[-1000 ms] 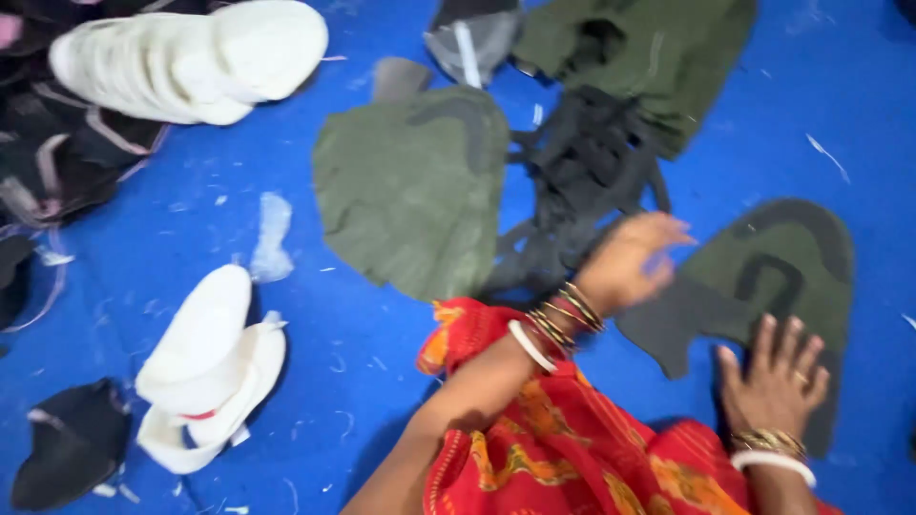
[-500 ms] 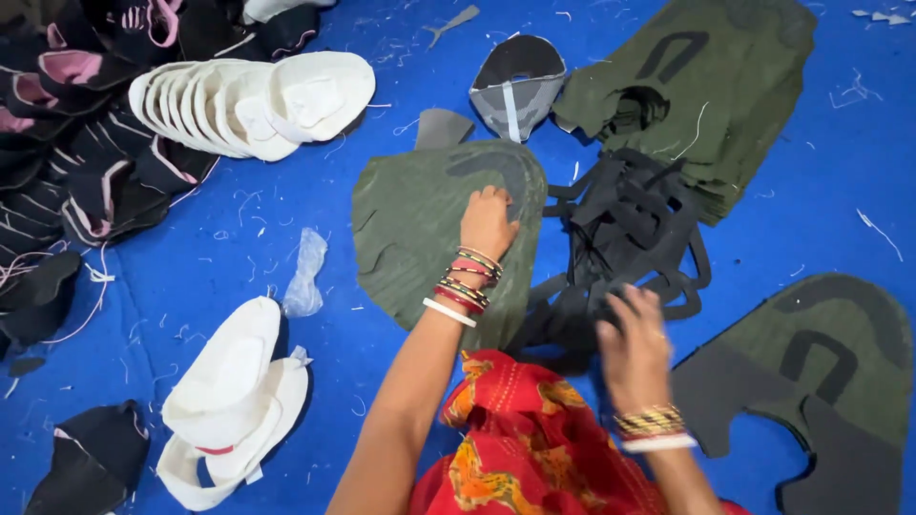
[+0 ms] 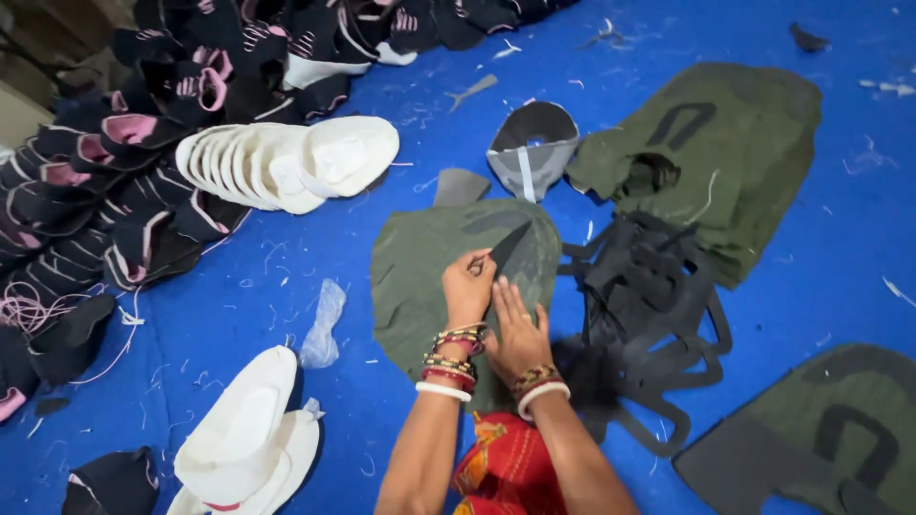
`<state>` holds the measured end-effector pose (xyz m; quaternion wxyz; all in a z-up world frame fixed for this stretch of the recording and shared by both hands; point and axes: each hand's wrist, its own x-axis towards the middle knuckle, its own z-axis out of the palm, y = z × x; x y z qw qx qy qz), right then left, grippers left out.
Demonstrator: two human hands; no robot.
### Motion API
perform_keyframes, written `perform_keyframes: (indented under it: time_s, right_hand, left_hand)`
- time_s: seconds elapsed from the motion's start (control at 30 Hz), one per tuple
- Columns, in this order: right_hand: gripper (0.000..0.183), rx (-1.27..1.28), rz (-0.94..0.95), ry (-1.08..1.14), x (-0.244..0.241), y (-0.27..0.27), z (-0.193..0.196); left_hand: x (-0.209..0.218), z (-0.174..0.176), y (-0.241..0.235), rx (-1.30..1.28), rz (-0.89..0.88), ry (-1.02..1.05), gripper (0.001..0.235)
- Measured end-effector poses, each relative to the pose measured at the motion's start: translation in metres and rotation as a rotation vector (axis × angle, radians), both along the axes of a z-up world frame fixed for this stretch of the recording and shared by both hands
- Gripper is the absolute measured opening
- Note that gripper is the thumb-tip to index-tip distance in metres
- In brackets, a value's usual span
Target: The person organizes and pairs shoe upper materials and foam inserts on the floor.
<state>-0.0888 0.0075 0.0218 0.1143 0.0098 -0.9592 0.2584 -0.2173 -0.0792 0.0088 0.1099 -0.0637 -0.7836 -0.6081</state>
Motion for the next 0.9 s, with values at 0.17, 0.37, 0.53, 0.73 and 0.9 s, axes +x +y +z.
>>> perform_keyframes:
  time_s: [0.17,0.37,0.53,0.73,0.9]
  right_hand:
    - [0.084,-0.034,-0.034,-0.083,0.0,-0.004,0.005]
    - [0.074,-0.312,-0.057,-0.212,-0.015,0.016,0.02]
    - [0.083,-0.954,0.146,0.091,0.096,0.033,0.199]
    - [0.103,-0.981,0.231,0.197,0.223,0.087,0.203]
    - [0.088,-0.757,-0.352,0.156,0.296,0.13,0.225]
  left_hand:
    - [-0.014,0.09,-0.107,-0.675,0.451,0.389,0.015]
    - [0.077,0.265,-0.164,0.496,0.326,0.605,0.016]
    - [0.164,0.242,-0.071,0.89,-0.103,0.494,0.039]
    - [0.254,0.3,0.036,0.332,-1.134,0.121,0.106]
    - [0.291,0.291,0.093,0.3,-1.597,0.171,0.108]
